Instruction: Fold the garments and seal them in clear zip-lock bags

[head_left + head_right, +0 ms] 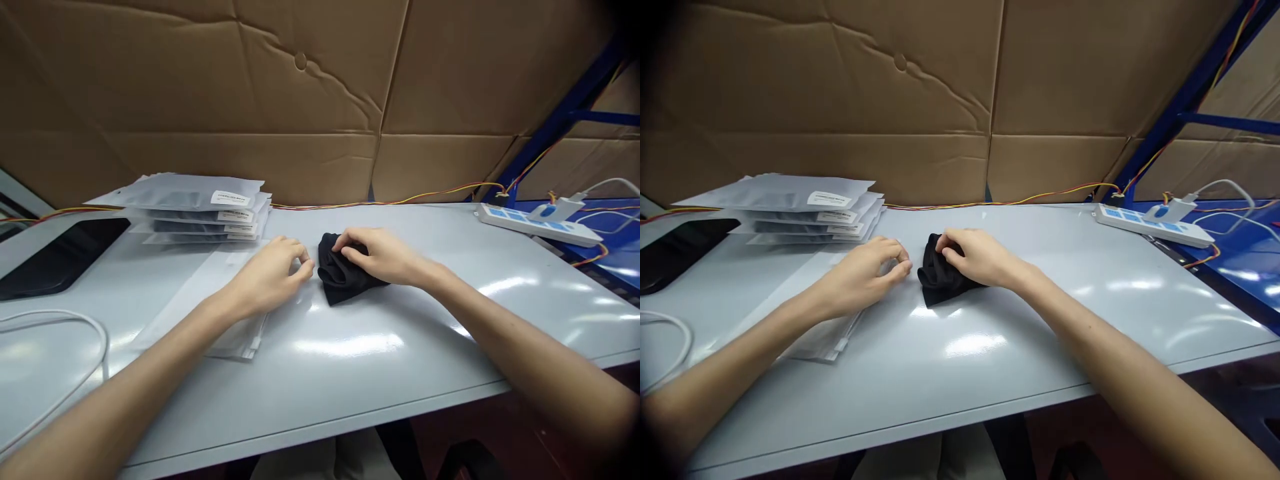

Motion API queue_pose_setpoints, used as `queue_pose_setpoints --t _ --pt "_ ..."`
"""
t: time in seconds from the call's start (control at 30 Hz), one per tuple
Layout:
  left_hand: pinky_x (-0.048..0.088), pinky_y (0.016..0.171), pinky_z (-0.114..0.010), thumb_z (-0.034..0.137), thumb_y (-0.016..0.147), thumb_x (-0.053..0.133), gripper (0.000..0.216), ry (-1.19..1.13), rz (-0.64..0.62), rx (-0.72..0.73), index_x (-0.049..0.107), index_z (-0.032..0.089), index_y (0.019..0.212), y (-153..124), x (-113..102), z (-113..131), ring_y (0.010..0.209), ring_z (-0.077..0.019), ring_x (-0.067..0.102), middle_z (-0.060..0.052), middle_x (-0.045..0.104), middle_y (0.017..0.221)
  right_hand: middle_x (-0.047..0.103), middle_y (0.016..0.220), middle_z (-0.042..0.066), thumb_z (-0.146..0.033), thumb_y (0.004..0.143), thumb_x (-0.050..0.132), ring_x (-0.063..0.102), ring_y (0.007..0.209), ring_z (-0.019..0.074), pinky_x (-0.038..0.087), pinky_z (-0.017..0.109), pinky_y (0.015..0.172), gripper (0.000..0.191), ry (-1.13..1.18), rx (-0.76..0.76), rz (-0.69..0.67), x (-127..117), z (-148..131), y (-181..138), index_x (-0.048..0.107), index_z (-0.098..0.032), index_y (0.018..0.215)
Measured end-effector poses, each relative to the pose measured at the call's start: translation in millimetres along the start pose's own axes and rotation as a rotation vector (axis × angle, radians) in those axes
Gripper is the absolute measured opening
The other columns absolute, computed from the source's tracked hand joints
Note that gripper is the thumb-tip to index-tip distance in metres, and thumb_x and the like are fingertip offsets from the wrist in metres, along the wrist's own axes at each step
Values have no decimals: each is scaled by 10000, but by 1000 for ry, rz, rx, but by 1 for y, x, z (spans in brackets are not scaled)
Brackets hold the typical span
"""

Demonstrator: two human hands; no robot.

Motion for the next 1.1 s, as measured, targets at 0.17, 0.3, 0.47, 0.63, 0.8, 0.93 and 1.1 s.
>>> queue_pose_setpoints --t 0.17,0.3,0.47,0.63,0.8,0.93,1.1 --pt "473 827 -445 725 856 520 509 -8 43 -86 656 236 830 -6 4 23 996 -311 594 -60 715 929 772 1019 27 -202 920 567 693 909 191 497 299 791 171 -71 -11 9 -4 3 -9 713 -237 1002" --pt "488 825 -454 595 868 576 379 18 92 -91 665 232 930 -9 10 29 1017 -317 596 -64 722 971 780 978 16 -227 935 562 703 851 174 498 276 725 173 -30 37 -14 -8 4 -16 710 -243 1024" --pt "510 918 -433 329 920 495 283 -72 114 -25 655 221 1126 -9 12 26 1095 -273 614 -46 719 1136 754 998 48 -271 959 540 677 918 213 511 337 801 185 -133 3 112 -15 8 -18 701 -226 1038" --pt "495 975 -429 291 989 375 407 -37 92 8 630 246 1303 -4 16 20 1136 -267 598 -30 719 1198 695 1218 103 -278 941 569 586 1220 290 467 465 1035 237 -206 -102 145 -11 11 -15 691 -216 1134" --pt "475 955 -459 306 1031 311 446 68 20 78 652 242 1311 0 25 16 1085 -296 575 -71 720 1173 721 1243 110 -322 961 556 647 1160 291 498 462 998 313 -123 -45 -20 -2 23 -13 682 -214 1226" --pt "442 1013 -476 359 1030 321 463 153 14 48 598 214 1373 3 18 11 1180 -319 553 -99 698 1245 727 1236 107 -376 936 607 661 1142 298 511 455 972 315 -89 0 -39 -4 30 -14 700 -223 1195" --pt "477 924 -512 578 964 419 431 340 82 -211 663 225 1000 -5 -14 -10 1138 -393 587 -136 707 1084 763 1130 88 -388 907 648 700 994 280 539 415 852 241 -46 181 -135 -10 46 -21 739 -228 1061"
Point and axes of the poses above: each hand's wrist, its own y-axis towards the middle knuckle, its own x-axis out of the palm, z = x × y, the point moved 7 cm from there along y, towards the middle knuckle
